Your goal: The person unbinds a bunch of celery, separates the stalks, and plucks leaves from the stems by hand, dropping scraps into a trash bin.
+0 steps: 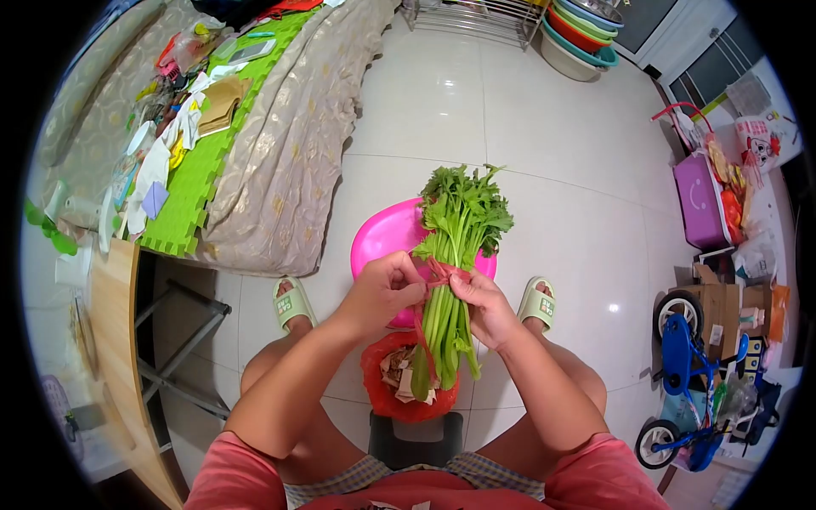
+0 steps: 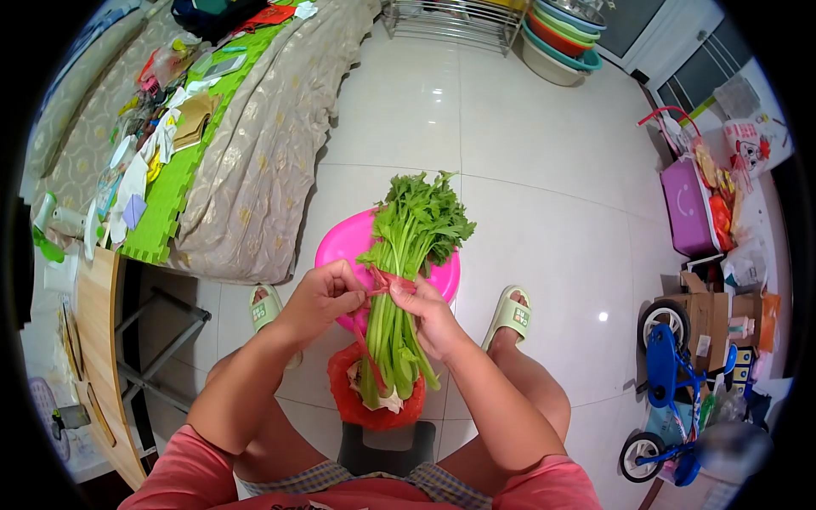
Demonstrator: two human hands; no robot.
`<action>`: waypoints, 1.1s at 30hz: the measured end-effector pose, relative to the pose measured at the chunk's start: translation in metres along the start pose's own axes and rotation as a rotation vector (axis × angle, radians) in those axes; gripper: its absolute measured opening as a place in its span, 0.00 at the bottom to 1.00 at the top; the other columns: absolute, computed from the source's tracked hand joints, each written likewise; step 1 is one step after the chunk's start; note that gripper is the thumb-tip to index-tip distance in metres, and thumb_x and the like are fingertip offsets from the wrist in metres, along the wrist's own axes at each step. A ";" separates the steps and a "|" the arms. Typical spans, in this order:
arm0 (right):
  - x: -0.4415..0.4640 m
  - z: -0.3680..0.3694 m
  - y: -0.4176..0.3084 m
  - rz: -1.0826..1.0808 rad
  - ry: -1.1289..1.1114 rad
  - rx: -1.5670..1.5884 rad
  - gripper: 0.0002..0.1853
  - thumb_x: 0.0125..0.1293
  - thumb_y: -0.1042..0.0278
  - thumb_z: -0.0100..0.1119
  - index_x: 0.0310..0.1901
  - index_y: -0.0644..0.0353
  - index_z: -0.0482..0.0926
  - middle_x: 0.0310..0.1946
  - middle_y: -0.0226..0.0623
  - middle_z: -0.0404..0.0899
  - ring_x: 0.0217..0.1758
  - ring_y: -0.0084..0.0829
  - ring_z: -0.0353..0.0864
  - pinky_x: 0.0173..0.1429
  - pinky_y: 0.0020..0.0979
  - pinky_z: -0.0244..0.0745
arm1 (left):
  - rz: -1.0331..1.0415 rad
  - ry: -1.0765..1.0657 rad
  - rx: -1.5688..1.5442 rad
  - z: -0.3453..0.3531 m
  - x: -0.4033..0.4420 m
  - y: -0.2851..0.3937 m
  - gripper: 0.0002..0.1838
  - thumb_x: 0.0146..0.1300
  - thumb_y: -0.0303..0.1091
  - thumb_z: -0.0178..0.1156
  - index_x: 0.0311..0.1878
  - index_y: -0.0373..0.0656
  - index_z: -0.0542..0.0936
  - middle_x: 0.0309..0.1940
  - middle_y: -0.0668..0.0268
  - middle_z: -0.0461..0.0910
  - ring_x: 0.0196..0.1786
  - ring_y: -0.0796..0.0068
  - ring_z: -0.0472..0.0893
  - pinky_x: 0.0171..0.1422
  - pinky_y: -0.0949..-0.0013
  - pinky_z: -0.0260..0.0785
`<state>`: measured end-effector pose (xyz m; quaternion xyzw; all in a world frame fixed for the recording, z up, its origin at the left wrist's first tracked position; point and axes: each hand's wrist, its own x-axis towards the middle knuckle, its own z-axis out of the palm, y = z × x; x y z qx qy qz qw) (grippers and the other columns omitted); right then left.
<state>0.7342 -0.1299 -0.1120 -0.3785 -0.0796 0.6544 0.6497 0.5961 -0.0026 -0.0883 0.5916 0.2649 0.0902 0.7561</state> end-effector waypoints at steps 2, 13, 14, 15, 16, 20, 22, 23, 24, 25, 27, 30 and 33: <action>0.000 0.000 0.001 -0.006 0.020 -0.041 0.22 0.67 0.62 0.50 0.57 0.65 0.62 0.43 0.41 0.75 0.46 0.28 0.78 0.49 0.31 0.76 | -0.039 -0.062 -0.006 -0.003 -0.001 0.005 0.05 0.58 0.24 0.60 0.32 0.40 0.73 0.26 0.70 0.77 0.29 0.85 0.75 0.33 0.80 0.67; 0.000 -0.004 0.001 -0.072 0.069 -0.139 0.25 0.68 0.56 0.48 0.59 0.66 0.63 0.45 0.38 0.74 0.46 0.26 0.76 0.50 0.29 0.74 | -0.310 -0.079 -0.093 0.001 -0.002 0.011 0.09 0.64 0.35 0.54 0.37 0.38 0.77 0.24 0.70 0.76 0.25 0.84 0.74 0.28 0.82 0.66; 0.000 -0.003 -0.001 -0.073 0.070 -0.138 0.25 0.68 0.56 0.48 0.59 0.66 0.63 0.45 0.38 0.74 0.46 0.26 0.76 0.50 0.29 0.74 | -0.265 -0.069 -0.055 0.001 -0.002 0.012 0.09 0.65 0.34 0.53 0.36 0.38 0.77 0.22 0.71 0.75 0.23 0.85 0.73 0.25 0.82 0.64; -0.001 -0.002 -0.002 -0.064 0.044 -0.135 0.25 0.68 0.56 0.49 0.59 0.66 0.63 0.45 0.38 0.74 0.46 0.26 0.76 0.50 0.29 0.74 | -0.220 -0.059 -0.018 0.002 -0.003 0.013 0.08 0.65 0.33 0.53 0.35 0.38 0.76 0.21 0.72 0.75 0.21 0.85 0.73 0.21 0.83 0.63; -0.001 -0.002 -0.003 -0.055 0.018 -0.134 0.26 0.67 0.55 0.49 0.59 0.66 0.63 0.45 0.37 0.74 0.46 0.26 0.76 0.50 0.29 0.74 | -0.220 -0.059 -0.018 0.002 -0.004 0.014 0.08 0.65 0.33 0.53 0.35 0.38 0.76 0.21 0.72 0.75 0.21 0.85 0.73 0.21 0.83 0.63; -0.002 -0.003 -0.002 -0.010 0.065 -0.118 0.25 0.66 0.58 0.52 0.59 0.65 0.62 0.46 0.37 0.74 0.47 0.25 0.76 0.53 0.29 0.73 | 0.008 -0.026 0.108 0.010 -0.008 0.017 0.09 0.67 0.32 0.50 0.32 0.41 0.74 0.20 0.72 0.72 0.19 0.87 0.69 0.20 0.83 0.59; -0.003 -0.005 0.001 -0.073 0.001 -0.192 0.27 0.63 0.64 0.58 0.60 0.61 0.60 0.47 0.33 0.72 0.48 0.23 0.73 0.51 0.27 0.71 | 0.064 0.016 0.108 0.009 -0.008 0.016 0.10 0.67 0.33 0.49 0.30 0.42 0.73 0.20 0.73 0.71 0.19 0.87 0.67 0.19 0.83 0.57; -0.004 -0.003 0.002 -0.071 -0.004 -0.193 0.27 0.63 0.64 0.58 0.60 0.61 0.60 0.47 0.33 0.72 0.48 0.23 0.73 0.51 0.27 0.71 | 0.076 0.027 0.044 0.003 -0.005 0.013 0.09 0.67 0.33 0.48 0.31 0.42 0.73 0.19 0.74 0.70 0.18 0.88 0.66 0.20 0.82 0.57; -0.006 0.002 0.001 -0.098 -0.019 -0.231 0.27 0.62 0.67 0.58 0.60 0.61 0.60 0.48 0.33 0.72 0.50 0.23 0.72 0.53 0.27 0.70 | 0.089 0.036 -0.020 -0.001 -0.004 0.011 0.09 0.68 0.33 0.48 0.32 0.42 0.73 0.19 0.75 0.69 0.18 0.88 0.65 0.21 0.82 0.56; -0.008 0.005 0.000 -0.124 -0.033 -0.269 0.27 0.62 0.71 0.58 0.61 0.60 0.59 0.49 0.33 0.72 0.51 0.23 0.72 0.55 0.27 0.68 | 0.091 0.040 -0.019 -0.002 -0.003 0.009 0.09 0.68 0.33 0.48 0.32 0.42 0.73 0.19 0.75 0.69 0.18 0.88 0.65 0.21 0.82 0.56; -0.007 0.009 -0.002 -0.105 0.023 -0.321 0.27 0.61 0.72 0.57 0.61 0.60 0.59 0.50 0.34 0.72 0.52 0.24 0.72 0.56 0.28 0.68 | 0.082 0.034 -0.225 -0.001 -0.003 0.006 0.12 0.67 0.37 0.50 0.29 0.42 0.71 0.19 0.74 0.68 0.18 0.87 0.64 0.19 0.81 0.53; -0.002 0.009 -0.004 -0.111 0.102 -0.377 0.28 0.59 0.75 0.56 0.61 0.60 0.58 0.51 0.34 0.71 0.53 0.25 0.71 0.57 0.29 0.66 | 0.116 -0.013 -0.218 0.002 -0.005 0.004 0.12 0.66 0.38 0.51 0.30 0.42 0.71 0.19 0.74 0.68 0.18 0.87 0.64 0.20 0.81 0.53; -0.002 0.011 -0.005 -0.140 0.125 -0.365 0.29 0.58 0.76 0.54 0.61 0.61 0.58 0.51 0.35 0.71 0.54 0.26 0.71 0.58 0.29 0.65 | 0.159 -0.053 -0.237 0.004 -0.007 0.003 0.11 0.66 0.38 0.52 0.30 0.42 0.71 0.20 0.73 0.69 0.19 0.87 0.65 0.21 0.82 0.53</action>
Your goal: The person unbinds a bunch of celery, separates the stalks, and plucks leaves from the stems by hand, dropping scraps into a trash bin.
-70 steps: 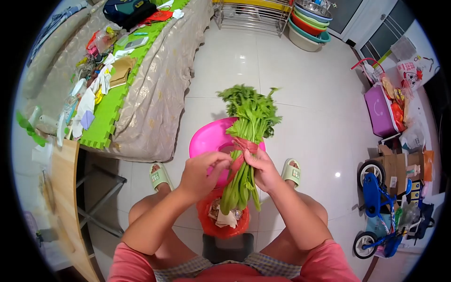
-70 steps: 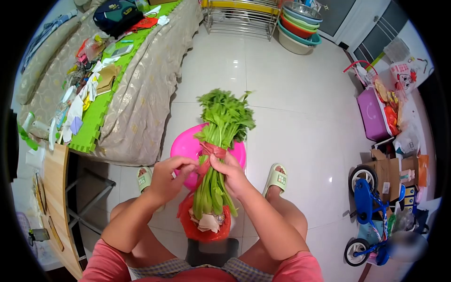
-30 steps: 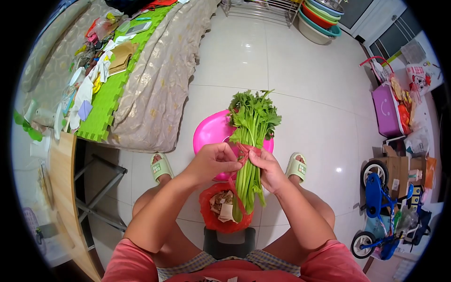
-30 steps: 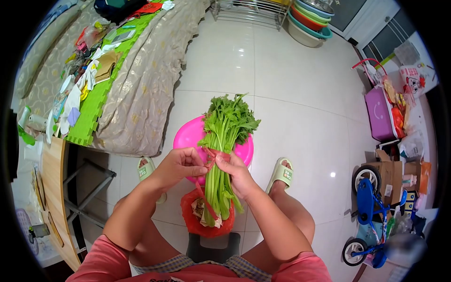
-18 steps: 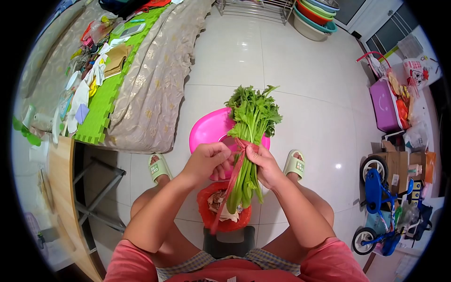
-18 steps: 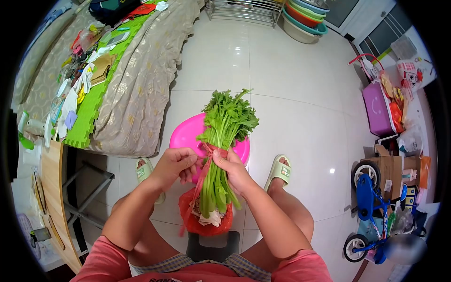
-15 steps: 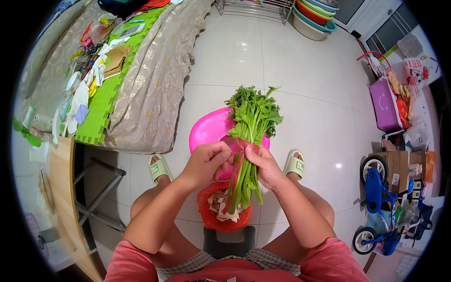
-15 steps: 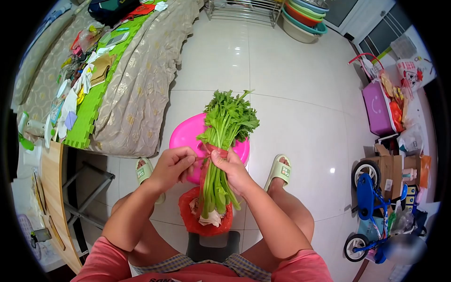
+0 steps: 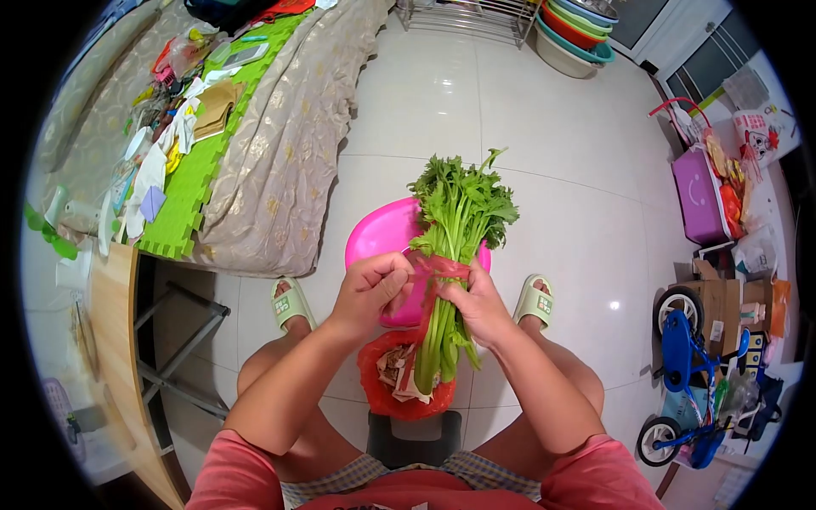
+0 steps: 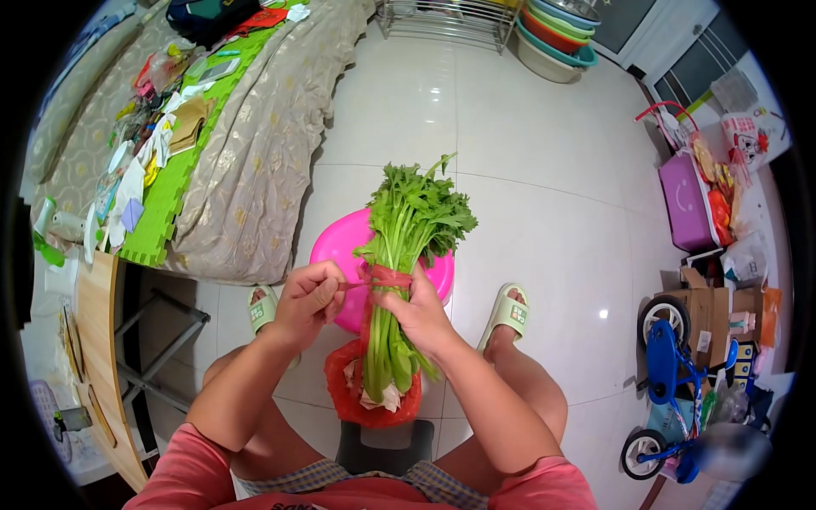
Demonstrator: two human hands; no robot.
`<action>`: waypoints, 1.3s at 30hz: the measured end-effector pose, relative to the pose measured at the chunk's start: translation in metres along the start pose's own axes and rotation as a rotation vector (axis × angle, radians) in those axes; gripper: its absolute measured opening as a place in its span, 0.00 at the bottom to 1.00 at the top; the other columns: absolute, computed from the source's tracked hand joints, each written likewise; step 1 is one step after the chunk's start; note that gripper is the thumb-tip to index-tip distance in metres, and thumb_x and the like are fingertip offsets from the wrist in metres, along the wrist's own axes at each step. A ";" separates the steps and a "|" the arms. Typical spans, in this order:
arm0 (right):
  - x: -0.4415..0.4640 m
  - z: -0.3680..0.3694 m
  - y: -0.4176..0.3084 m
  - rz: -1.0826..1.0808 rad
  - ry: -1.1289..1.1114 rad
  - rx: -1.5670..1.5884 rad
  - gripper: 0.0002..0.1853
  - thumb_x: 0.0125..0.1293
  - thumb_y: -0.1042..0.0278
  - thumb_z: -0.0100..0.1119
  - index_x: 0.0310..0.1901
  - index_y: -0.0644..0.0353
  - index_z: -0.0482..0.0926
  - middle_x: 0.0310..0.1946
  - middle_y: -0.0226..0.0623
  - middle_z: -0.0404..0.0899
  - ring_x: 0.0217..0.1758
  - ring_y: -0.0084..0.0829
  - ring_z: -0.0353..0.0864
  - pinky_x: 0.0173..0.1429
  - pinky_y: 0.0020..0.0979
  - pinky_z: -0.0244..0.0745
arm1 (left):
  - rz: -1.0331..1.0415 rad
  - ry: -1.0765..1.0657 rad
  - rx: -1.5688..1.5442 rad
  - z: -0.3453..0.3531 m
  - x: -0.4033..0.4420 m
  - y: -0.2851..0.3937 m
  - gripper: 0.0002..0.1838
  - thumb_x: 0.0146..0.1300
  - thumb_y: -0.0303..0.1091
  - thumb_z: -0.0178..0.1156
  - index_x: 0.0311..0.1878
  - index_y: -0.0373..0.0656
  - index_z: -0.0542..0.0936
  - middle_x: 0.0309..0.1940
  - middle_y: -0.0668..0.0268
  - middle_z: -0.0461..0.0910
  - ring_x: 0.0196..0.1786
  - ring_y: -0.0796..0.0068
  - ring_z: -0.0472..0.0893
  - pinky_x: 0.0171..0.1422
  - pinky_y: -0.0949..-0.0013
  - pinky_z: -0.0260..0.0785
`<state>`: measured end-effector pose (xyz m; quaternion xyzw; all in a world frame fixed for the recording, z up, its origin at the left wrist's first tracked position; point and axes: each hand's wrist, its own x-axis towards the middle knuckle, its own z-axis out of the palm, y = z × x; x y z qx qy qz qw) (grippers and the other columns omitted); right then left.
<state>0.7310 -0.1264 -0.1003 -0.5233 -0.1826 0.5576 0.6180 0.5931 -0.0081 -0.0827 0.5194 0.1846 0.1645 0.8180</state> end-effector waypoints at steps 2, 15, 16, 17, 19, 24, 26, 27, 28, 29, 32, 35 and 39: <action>0.000 0.000 0.001 -0.006 0.005 0.018 0.29 0.58 0.76 0.54 0.61 0.61 0.57 0.51 0.35 0.71 0.54 0.26 0.70 0.59 0.29 0.65 | 0.012 0.028 0.094 0.002 -0.001 0.006 0.11 0.67 0.38 0.51 0.31 0.41 0.72 0.20 0.73 0.70 0.20 0.87 0.66 0.21 0.82 0.54; 0.005 -0.007 0.029 -0.231 0.133 -0.343 0.29 0.63 0.73 0.51 0.63 0.61 0.50 0.55 0.37 0.66 0.57 0.27 0.66 0.62 0.29 0.61 | 0.080 0.117 0.478 0.015 0.010 -0.040 0.11 0.57 0.31 0.64 0.37 0.40 0.72 0.26 0.72 0.71 0.27 0.86 0.70 0.26 0.80 0.63; 0.005 -0.008 0.028 -0.224 0.144 -0.383 0.30 0.63 0.73 0.51 0.63 0.61 0.49 0.55 0.37 0.65 0.58 0.27 0.65 0.63 0.30 0.59 | 0.079 0.118 0.477 0.014 0.008 -0.039 0.11 0.57 0.31 0.64 0.37 0.40 0.72 0.26 0.72 0.71 0.27 0.86 0.70 0.26 0.80 0.63; 0.005 -0.007 0.026 -0.223 0.144 -0.384 0.30 0.63 0.73 0.51 0.63 0.61 0.49 0.55 0.37 0.65 0.58 0.27 0.65 0.63 0.30 0.59 | -0.063 0.135 0.375 0.014 0.007 -0.037 0.11 0.57 0.32 0.64 0.36 0.40 0.72 0.25 0.73 0.71 0.25 0.86 0.69 0.25 0.80 0.62; 0.003 -0.004 0.019 -0.216 0.161 -0.397 0.30 0.63 0.75 0.51 0.63 0.61 0.48 0.54 0.38 0.66 0.58 0.27 0.65 0.64 0.30 0.58 | -0.206 0.152 0.271 0.018 0.005 -0.031 0.11 0.58 0.33 0.63 0.35 0.40 0.72 0.24 0.73 0.70 0.23 0.86 0.68 0.23 0.80 0.61; 0.004 -0.003 0.021 -0.251 0.204 -0.404 0.29 0.62 0.77 0.51 0.62 0.61 0.50 0.52 0.37 0.67 0.57 0.27 0.66 0.63 0.30 0.59 | -0.431 0.094 0.038 0.018 0.006 -0.028 0.08 0.61 0.34 0.60 0.35 0.39 0.74 0.22 0.73 0.71 0.19 0.86 0.67 0.22 0.80 0.61; 0.005 -0.006 0.021 -0.254 0.230 -0.429 0.28 0.61 0.78 0.52 0.61 0.62 0.52 0.52 0.37 0.68 0.56 0.27 0.67 0.62 0.29 0.60 | -0.406 0.125 0.045 0.018 0.005 -0.021 0.09 0.62 0.35 0.59 0.37 0.39 0.75 0.23 0.73 0.72 0.19 0.87 0.67 0.22 0.80 0.62; 0.007 -0.008 0.020 -0.262 0.236 -0.414 0.27 0.60 0.78 0.52 0.60 0.62 0.54 0.51 0.37 0.69 0.55 0.27 0.68 0.62 0.29 0.60 | -0.384 0.156 0.054 0.019 0.005 -0.017 0.09 0.62 0.35 0.59 0.40 0.38 0.76 0.24 0.72 0.73 0.19 0.87 0.68 0.23 0.80 0.63; 0.008 -0.010 0.019 -0.270 0.244 -0.399 0.26 0.59 0.79 0.53 0.59 0.62 0.56 0.50 0.37 0.70 0.54 0.27 0.69 0.61 0.29 0.61 | -0.384 0.152 0.052 0.019 0.005 -0.015 0.09 0.62 0.35 0.59 0.40 0.38 0.76 0.24 0.72 0.73 0.19 0.87 0.68 0.23 0.80 0.63; 0.008 -0.011 0.017 -0.271 0.248 -0.401 0.26 0.59 0.79 0.53 0.59 0.62 0.56 0.50 0.37 0.70 0.54 0.27 0.69 0.61 0.29 0.61 | -0.387 0.120 0.070 0.019 0.006 -0.014 0.10 0.62 0.35 0.59 0.41 0.38 0.76 0.25 0.72 0.74 0.20 0.87 0.69 0.24 0.81 0.64; 0.007 -0.012 0.012 -0.346 0.293 -0.427 0.25 0.58 0.79 0.53 0.57 0.63 0.59 0.49 0.38 0.71 0.52 0.28 0.70 0.60 0.29 0.62 | -0.482 0.086 -0.038 0.021 0.003 -0.011 0.10 0.62 0.35 0.59 0.41 0.38 0.77 0.25 0.71 0.74 0.21 0.86 0.69 0.27 0.81 0.66; 0.007 -0.012 0.009 -0.340 0.318 -0.409 0.25 0.57 0.78 0.54 0.57 0.63 0.60 0.49 0.37 0.71 0.52 0.27 0.70 0.59 0.29 0.62 | -0.600 0.067 -0.348 0.021 -0.003 -0.014 0.09 0.62 0.35 0.59 0.35 0.38 0.77 0.24 0.72 0.73 0.21 0.86 0.69 0.27 0.80 0.65; 0.013 -0.028 0.008 -0.352 0.360 -0.432 0.25 0.58 0.78 0.54 0.57 0.63 0.60 0.49 0.38 0.71 0.51 0.27 0.70 0.59 0.28 0.63 | -0.580 -0.029 -0.544 0.017 -0.009 -0.009 0.09 0.61 0.34 0.59 0.29 0.39 0.76 0.21 0.73 0.70 0.20 0.85 0.67 0.26 0.80 0.63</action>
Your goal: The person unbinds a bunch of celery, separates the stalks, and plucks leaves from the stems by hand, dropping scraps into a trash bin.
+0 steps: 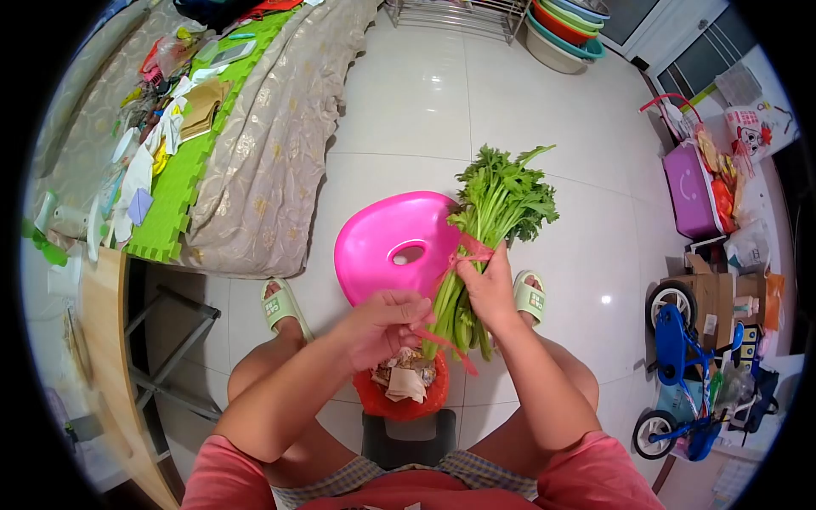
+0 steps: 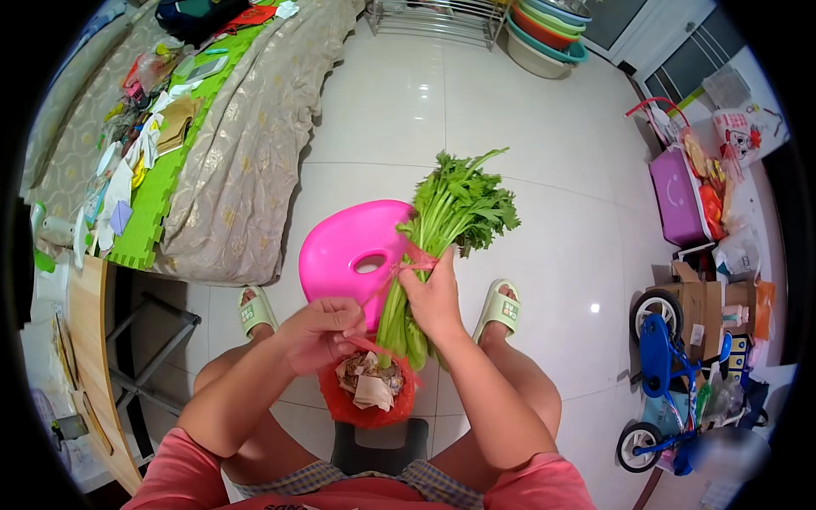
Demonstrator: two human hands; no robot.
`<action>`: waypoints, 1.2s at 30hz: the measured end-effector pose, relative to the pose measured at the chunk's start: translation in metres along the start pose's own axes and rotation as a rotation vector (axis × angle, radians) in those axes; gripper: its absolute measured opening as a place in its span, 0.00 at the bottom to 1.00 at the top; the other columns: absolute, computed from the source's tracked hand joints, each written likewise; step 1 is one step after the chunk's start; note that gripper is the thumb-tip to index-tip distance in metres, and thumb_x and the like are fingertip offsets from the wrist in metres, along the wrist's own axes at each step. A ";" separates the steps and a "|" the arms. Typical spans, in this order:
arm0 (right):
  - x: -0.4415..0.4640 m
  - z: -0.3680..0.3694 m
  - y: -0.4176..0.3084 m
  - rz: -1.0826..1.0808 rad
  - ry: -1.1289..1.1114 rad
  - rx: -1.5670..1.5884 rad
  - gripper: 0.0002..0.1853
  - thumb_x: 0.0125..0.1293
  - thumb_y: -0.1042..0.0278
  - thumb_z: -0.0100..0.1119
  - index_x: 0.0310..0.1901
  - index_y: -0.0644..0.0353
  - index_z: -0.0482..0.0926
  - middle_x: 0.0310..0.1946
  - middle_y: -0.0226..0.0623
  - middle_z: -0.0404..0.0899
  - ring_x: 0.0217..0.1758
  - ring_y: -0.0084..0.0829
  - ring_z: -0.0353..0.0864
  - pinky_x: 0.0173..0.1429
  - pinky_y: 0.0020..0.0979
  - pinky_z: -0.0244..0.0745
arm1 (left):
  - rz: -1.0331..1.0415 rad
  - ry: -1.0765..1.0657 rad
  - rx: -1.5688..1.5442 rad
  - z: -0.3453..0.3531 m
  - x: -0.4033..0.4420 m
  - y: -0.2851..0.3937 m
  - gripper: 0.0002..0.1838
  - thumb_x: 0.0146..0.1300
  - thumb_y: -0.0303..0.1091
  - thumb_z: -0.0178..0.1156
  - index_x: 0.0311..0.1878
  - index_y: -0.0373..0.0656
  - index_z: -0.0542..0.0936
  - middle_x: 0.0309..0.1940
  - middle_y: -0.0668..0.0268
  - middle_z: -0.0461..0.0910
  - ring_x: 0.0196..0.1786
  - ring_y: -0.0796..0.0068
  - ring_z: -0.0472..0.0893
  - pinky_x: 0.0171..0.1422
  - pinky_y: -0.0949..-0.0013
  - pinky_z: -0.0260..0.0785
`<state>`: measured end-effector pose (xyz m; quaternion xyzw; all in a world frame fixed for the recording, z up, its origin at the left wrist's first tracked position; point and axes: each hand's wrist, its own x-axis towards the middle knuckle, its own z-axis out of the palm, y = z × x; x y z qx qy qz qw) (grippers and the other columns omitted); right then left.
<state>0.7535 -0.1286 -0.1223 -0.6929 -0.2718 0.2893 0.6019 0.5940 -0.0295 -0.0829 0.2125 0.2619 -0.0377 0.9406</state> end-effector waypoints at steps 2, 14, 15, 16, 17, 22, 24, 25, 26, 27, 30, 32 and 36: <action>0.005 -0.006 -0.002 0.040 0.036 0.004 0.23 0.59 0.78 0.54 0.56 0.62 0.61 0.47 0.37 0.72 0.50 0.28 0.71 0.56 0.29 0.66 | 0.088 -0.091 0.127 0.002 -0.014 0.019 0.09 0.61 0.33 0.58 0.28 0.40 0.76 0.20 0.72 0.70 0.21 0.84 0.67 0.26 0.80 0.62; -0.004 -0.002 -0.011 0.160 -0.165 0.246 0.23 0.59 0.77 0.55 0.56 0.63 0.63 0.48 0.35 0.72 0.49 0.25 0.72 0.57 0.27 0.66 | 0.613 0.048 0.458 -0.018 -0.004 0.059 0.11 0.56 0.25 0.57 0.44 0.40 0.74 0.41 0.66 0.73 0.40 0.80 0.73 0.44 0.78 0.67; -0.005 0.000 -0.016 0.158 -0.169 0.246 0.23 0.59 0.77 0.55 0.56 0.63 0.63 0.48 0.35 0.72 0.49 0.25 0.72 0.57 0.27 0.66 | 0.576 0.222 0.854 -0.034 0.007 0.052 0.14 0.54 0.22 0.59 0.45 0.40 0.74 0.43 0.66 0.73 0.41 0.80 0.73 0.46 0.78 0.67; -0.008 0.002 -0.024 0.213 -0.203 0.311 0.23 0.60 0.76 0.56 0.56 0.63 0.63 0.48 0.35 0.73 0.49 0.24 0.72 0.56 0.27 0.66 | 0.547 0.303 1.059 -0.032 0.013 0.046 0.18 0.49 0.19 0.62 0.46 0.41 0.74 0.44 0.66 0.72 0.41 0.82 0.72 0.45 0.79 0.67; -0.010 0.004 -0.028 0.272 -0.235 0.375 0.22 0.60 0.76 0.56 0.56 0.63 0.63 0.48 0.35 0.73 0.49 0.24 0.72 0.56 0.27 0.67 | 0.546 0.307 1.058 -0.027 0.016 0.038 0.18 0.49 0.19 0.62 0.46 0.41 0.74 0.44 0.66 0.72 0.41 0.82 0.72 0.45 0.79 0.67; -0.013 0.007 -0.026 0.253 -0.344 0.248 0.32 0.53 0.77 0.59 0.60 0.61 0.57 0.48 0.36 0.71 0.51 0.29 0.72 0.57 0.31 0.66 | 0.782 0.000 1.325 0.002 0.022 0.022 0.14 0.49 0.19 0.61 0.40 0.40 0.73 0.38 0.65 0.68 0.42 0.75 0.71 0.47 0.73 0.66; -0.012 0.006 -0.023 0.253 -0.359 0.292 0.34 0.51 0.79 0.58 0.61 0.60 0.57 0.48 0.36 0.70 0.51 0.30 0.71 0.57 0.31 0.66 | 0.742 -0.024 1.311 0.002 0.020 0.024 0.13 0.48 0.20 0.60 0.38 0.40 0.73 0.37 0.64 0.67 0.42 0.73 0.70 0.47 0.72 0.65; -0.012 0.005 -0.022 0.252 -0.372 0.338 0.35 0.48 0.81 0.57 0.61 0.59 0.57 0.48 0.36 0.70 0.52 0.30 0.70 0.57 0.31 0.66 | 0.701 -0.051 1.298 0.002 0.018 0.025 0.12 0.48 0.20 0.60 0.37 0.40 0.74 0.37 0.64 0.66 0.42 0.71 0.70 0.48 0.70 0.65; -0.012 0.004 -0.022 0.252 -0.371 0.338 0.35 0.48 0.81 0.57 0.61 0.59 0.57 0.48 0.36 0.70 0.52 0.30 0.70 0.57 0.31 0.66 | 0.700 -0.051 1.298 0.002 0.015 0.027 0.12 0.48 0.20 0.60 0.37 0.40 0.74 0.37 0.64 0.66 0.42 0.71 0.70 0.48 0.70 0.65; -0.012 0.004 -0.022 0.296 -0.363 0.395 0.37 0.46 0.82 0.55 0.62 0.59 0.57 0.49 0.37 0.69 0.52 0.30 0.70 0.57 0.31 0.66 | 0.693 -0.053 1.408 0.001 0.013 0.030 0.09 0.47 0.22 0.60 0.34 0.40 0.74 0.37 0.64 0.66 0.41 0.71 0.69 0.47 0.70 0.65; -0.011 0.001 -0.028 0.381 -0.372 0.499 0.39 0.43 0.84 0.52 0.63 0.58 0.56 0.50 0.38 0.69 0.52 0.31 0.71 0.56 0.32 0.67 | 0.654 -0.066 1.519 -0.004 0.010 0.031 0.05 0.48 0.23 0.60 0.30 0.39 0.75 0.37 0.63 0.65 0.41 0.71 0.69 0.47 0.71 0.65; -0.008 -0.002 -0.030 0.420 -0.390 0.545 0.40 0.43 0.84 0.51 0.63 0.58 0.55 0.51 0.38 0.68 0.52 0.32 0.71 0.56 0.32 0.68 | 0.627 -0.075 1.520 -0.014 0.011 0.033 0.03 0.49 0.24 0.60 0.28 0.39 0.75 0.36 0.63 0.65 0.41 0.70 0.70 0.47 0.71 0.64; -0.007 -0.003 -0.038 0.455 -0.398 0.699 0.41 0.44 0.86 0.52 0.64 0.57 0.55 0.52 0.40 0.69 0.53 0.33 0.72 0.54 0.32 0.70 | 0.638 0.048 1.266 -0.019 0.000 0.055 0.06 0.56 0.30 0.57 0.27 0.40 0.75 0.37 0.65 0.67 0.42 0.70 0.70 0.48 0.71 0.63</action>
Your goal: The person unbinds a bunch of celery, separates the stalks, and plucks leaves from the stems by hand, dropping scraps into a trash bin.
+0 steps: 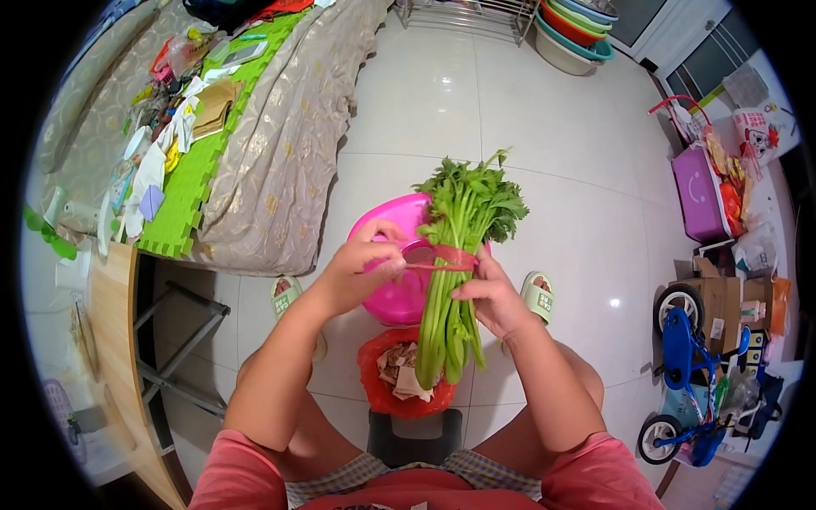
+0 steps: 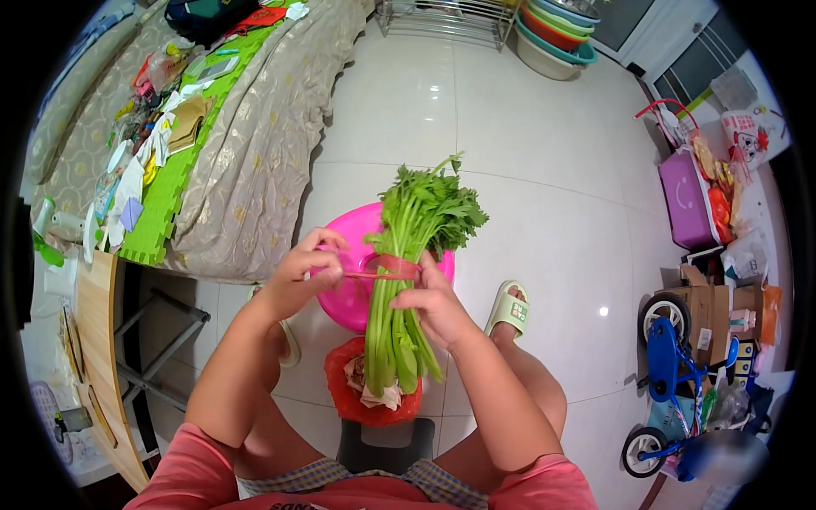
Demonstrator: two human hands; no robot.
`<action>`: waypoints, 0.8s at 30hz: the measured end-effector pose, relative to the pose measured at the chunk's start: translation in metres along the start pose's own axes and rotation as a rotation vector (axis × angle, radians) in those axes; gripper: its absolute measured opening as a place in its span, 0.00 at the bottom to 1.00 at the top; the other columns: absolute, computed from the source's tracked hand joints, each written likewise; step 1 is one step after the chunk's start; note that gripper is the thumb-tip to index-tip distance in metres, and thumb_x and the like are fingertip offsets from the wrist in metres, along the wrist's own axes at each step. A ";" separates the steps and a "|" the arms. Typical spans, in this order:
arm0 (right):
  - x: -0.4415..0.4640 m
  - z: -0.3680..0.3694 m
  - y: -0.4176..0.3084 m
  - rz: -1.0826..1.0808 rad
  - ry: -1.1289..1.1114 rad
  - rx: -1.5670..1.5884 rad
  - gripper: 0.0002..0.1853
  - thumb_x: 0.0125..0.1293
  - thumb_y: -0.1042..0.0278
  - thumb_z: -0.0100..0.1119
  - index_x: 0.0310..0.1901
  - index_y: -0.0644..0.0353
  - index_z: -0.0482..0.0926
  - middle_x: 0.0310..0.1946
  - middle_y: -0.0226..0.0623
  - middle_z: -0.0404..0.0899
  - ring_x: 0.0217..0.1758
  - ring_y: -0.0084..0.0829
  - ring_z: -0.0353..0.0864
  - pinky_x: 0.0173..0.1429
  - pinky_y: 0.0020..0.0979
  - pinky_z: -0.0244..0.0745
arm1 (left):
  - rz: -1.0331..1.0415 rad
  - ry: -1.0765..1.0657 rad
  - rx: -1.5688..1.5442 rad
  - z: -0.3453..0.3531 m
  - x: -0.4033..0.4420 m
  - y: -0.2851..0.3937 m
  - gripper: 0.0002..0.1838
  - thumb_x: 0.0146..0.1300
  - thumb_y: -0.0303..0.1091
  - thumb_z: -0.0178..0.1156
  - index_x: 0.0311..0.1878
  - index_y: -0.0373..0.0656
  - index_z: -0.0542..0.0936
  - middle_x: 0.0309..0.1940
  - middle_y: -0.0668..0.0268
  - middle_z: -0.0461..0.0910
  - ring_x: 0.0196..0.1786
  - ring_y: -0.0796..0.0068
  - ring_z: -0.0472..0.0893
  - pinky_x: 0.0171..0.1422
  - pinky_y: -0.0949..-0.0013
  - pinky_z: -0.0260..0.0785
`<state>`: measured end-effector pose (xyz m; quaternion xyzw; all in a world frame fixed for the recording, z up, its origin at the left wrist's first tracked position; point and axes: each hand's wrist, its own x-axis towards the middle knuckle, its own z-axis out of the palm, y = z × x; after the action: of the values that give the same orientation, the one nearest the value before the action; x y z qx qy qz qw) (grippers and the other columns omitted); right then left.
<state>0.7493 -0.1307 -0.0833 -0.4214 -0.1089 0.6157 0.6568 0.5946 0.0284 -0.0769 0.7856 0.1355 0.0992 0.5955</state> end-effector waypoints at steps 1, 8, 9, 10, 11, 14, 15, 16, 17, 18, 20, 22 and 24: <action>-0.001 0.005 -0.001 0.032 -0.009 0.018 0.41 0.44 0.87 0.53 0.64 0.57 0.55 0.52 0.40 0.69 0.53 0.33 0.72 0.54 0.32 0.71 | -0.089 0.034 -0.189 -0.004 0.000 0.006 0.09 0.58 0.34 0.57 0.26 0.40 0.74 0.36 0.66 0.69 0.41 0.71 0.70 0.49 0.71 0.62; 0.006 -0.004 0.019 0.026 0.045 -0.222 0.35 0.50 0.77 0.66 0.60 0.63 0.60 0.49 0.38 0.72 0.48 0.28 0.75 0.48 0.30 0.74 | 0.179 0.088 -1.546 -0.019 -0.004 0.018 0.14 0.60 0.46 0.55 0.32 0.45 0.72 0.33 0.66 0.72 0.44 0.68 0.70 0.58 0.57 0.55; 0.006 -0.004 0.017 0.040 0.094 -0.165 0.33 0.51 0.75 0.67 0.58 0.63 0.62 0.48 0.38 0.73 0.46 0.27 0.76 0.46 0.30 0.75 | 0.180 0.073 -1.520 -0.023 -0.006 0.030 0.16 0.61 0.47 0.55 0.40 0.43 0.71 0.41 0.62 0.72 0.52 0.64 0.64 0.62 0.54 0.52; 0.005 -0.004 0.015 0.039 0.095 -0.166 0.33 0.51 0.75 0.67 0.58 0.63 0.62 0.48 0.38 0.73 0.46 0.27 0.76 0.46 0.30 0.75 | 0.182 0.059 -1.494 -0.027 -0.009 0.041 0.19 0.61 0.47 0.54 0.47 0.41 0.71 0.49 0.58 0.71 0.61 0.60 0.59 0.66 0.52 0.49; 0.005 -0.003 0.013 0.024 0.112 -0.153 0.27 0.57 0.69 0.62 0.57 0.63 0.64 0.44 0.39 0.75 0.44 0.27 0.77 0.46 0.29 0.76 | 0.184 0.049 -1.466 -0.029 -0.011 0.046 0.24 0.61 0.47 0.53 0.54 0.39 0.70 0.57 0.54 0.70 0.69 0.56 0.54 0.70 0.49 0.46; 0.009 -0.004 0.013 0.012 0.094 -0.057 0.23 0.65 0.54 0.50 0.55 0.62 0.67 0.39 0.40 0.78 0.41 0.28 0.79 0.45 0.29 0.76 | 0.276 -0.003 -1.047 -0.021 -0.010 0.033 0.13 0.62 0.40 0.54 0.46 0.42 0.72 0.46 0.58 0.75 0.58 0.53 0.69 0.63 0.50 0.56; 0.009 -0.005 0.013 0.010 0.072 0.032 0.27 0.67 0.46 0.43 0.55 0.62 0.67 0.39 0.40 0.79 0.40 0.28 0.79 0.44 0.30 0.76 | 0.392 -0.170 -0.921 -0.019 -0.010 0.021 0.14 0.62 0.38 0.55 0.47 0.42 0.72 0.47 0.57 0.74 0.56 0.53 0.71 0.62 0.51 0.58; 0.009 -0.003 0.014 0.031 0.124 0.009 0.32 0.68 0.38 0.32 0.56 0.60 0.67 0.39 0.41 0.78 0.40 0.29 0.79 0.44 0.31 0.76 | 0.521 -0.324 -0.794 -0.016 -0.011 0.009 0.14 0.62 0.36 0.55 0.49 0.42 0.72 0.48 0.57 0.74 0.54 0.54 0.73 0.60 0.53 0.61; 0.009 -0.003 0.014 0.029 0.129 0.011 0.32 0.68 0.38 0.32 0.56 0.60 0.67 0.39 0.41 0.78 0.40 0.29 0.79 0.44 0.31 0.76 | 0.250 -0.280 -0.695 -0.013 -0.011 -0.006 0.13 0.61 0.32 0.56 0.49 0.42 0.72 0.48 0.58 0.74 0.51 0.57 0.74 0.57 0.57 0.64; 0.009 -0.004 0.013 0.033 0.094 0.028 0.34 0.67 0.36 0.32 0.56 0.60 0.67 0.41 0.40 0.78 0.41 0.29 0.78 0.44 0.32 0.76 | -0.018 -0.231 -0.587 -0.011 -0.011 -0.006 0.13 0.60 0.29 0.57 0.48 0.41 0.72 0.48 0.59 0.73 0.48 0.60 0.76 0.54 0.61 0.67; 0.010 -0.003 0.014 0.037 0.057 0.045 0.35 0.66 0.35 0.31 0.57 0.60 0.66 0.42 0.40 0.77 0.43 0.29 0.78 0.45 0.33 0.76 | -0.229 -0.050 -0.534 0.011 -0.005 -0.004 0.14 0.60 0.28 0.57 0.49 0.41 0.71 0.48 0.61 0.73 0.48 0.63 0.76 0.53 0.63 0.67; 0.011 -0.005 0.018 0.095 0.105 0.106 0.37 0.65 0.32 0.29 0.57 0.61 0.66 0.47 0.41 0.74 0.47 0.30 0.76 0.48 0.34 0.75 | -0.430 0.129 -0.487 0.037 -0.001 -0.007 0.23 0.57 0.33 0.62 0.54 0.40 0.67 0.48 0.63 0.72 0.50 0.68 0.74 0.54 0.65 0.66; 0.014 -0.002 0.024 0.059 0.113 0.091 0.37 0.65 0.32 0.29 0.58 0.61 0.65 0.49 0.40 0.73 0.49 0.31 0.75 0.50 0.34 0.74 | -0.462 0.152 -0.501 0.068 -0.009 -0.008 0.27 0.54 0.34 0.65 0.55 0.40 0.65 0.48 0.64 0.72 0.50 0.69 0.74 0.54 0.65 0.66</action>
<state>0.7363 -0.1218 -0.1064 -0.4280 -0.0312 0.6144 0.6621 0.6067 -0.0342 -0.1024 0.5542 0.3250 0.0501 0.7647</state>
